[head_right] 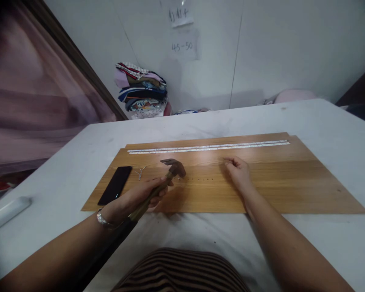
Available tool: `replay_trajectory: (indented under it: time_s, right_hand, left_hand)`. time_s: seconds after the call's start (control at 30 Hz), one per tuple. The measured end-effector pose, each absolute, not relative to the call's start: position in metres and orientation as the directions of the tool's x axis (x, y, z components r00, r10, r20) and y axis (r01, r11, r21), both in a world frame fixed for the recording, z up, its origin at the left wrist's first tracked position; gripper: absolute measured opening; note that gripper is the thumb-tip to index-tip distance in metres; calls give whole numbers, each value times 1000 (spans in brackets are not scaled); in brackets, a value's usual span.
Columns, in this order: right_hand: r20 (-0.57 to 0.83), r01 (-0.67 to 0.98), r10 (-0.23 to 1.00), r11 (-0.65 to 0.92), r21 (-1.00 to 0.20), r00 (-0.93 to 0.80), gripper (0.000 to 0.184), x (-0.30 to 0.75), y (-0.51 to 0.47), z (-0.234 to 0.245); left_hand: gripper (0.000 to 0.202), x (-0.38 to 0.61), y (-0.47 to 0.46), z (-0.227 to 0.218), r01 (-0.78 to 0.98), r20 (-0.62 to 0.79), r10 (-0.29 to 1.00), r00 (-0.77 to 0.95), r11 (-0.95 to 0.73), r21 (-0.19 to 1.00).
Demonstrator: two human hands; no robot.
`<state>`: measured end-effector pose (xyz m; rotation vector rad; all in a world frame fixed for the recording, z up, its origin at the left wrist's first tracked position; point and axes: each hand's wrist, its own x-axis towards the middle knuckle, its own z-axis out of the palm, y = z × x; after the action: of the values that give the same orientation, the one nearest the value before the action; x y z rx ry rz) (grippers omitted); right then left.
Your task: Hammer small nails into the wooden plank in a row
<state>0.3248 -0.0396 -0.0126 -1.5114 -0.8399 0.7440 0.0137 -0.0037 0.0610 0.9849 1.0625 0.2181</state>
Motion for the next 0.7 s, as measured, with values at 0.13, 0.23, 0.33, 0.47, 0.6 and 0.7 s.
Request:
replay_trajectory:
  time_s: [0.13,0.23,0.33,0.47,0.6,0.7]
  right_hand:
    - [5,97,843,-56,-994,537,30,326,-39,-15]
    - [-1,106,844,-69,-992,536,31,326,-39,-17]
    - [-7,103,843,-74,-992,537,32,325,-39,-18]
    - [-4,92,844,-63,-994,536,31,325,-38,-18]
    - [-12,92,841,-74,-993,541,32,325,-39,-18]
    - [-4,106,841,-72,-992,542,32,325,-39,-17]
  left_hand:
    - [45,13,-4,58,305,-640,586,497,573,761]
    - [46,13,-5,56,339,-660,581,476,571,748]
    - [45,13,-5,58,336,-644,590,487,554,761]
    - [46,13,-4,61,301,-622,589,516,556,775]
    - [47,13,-4,60,317,-639,588,495,563,763]
    - [46,14,-4,60,344,-656,593,467,562,752]
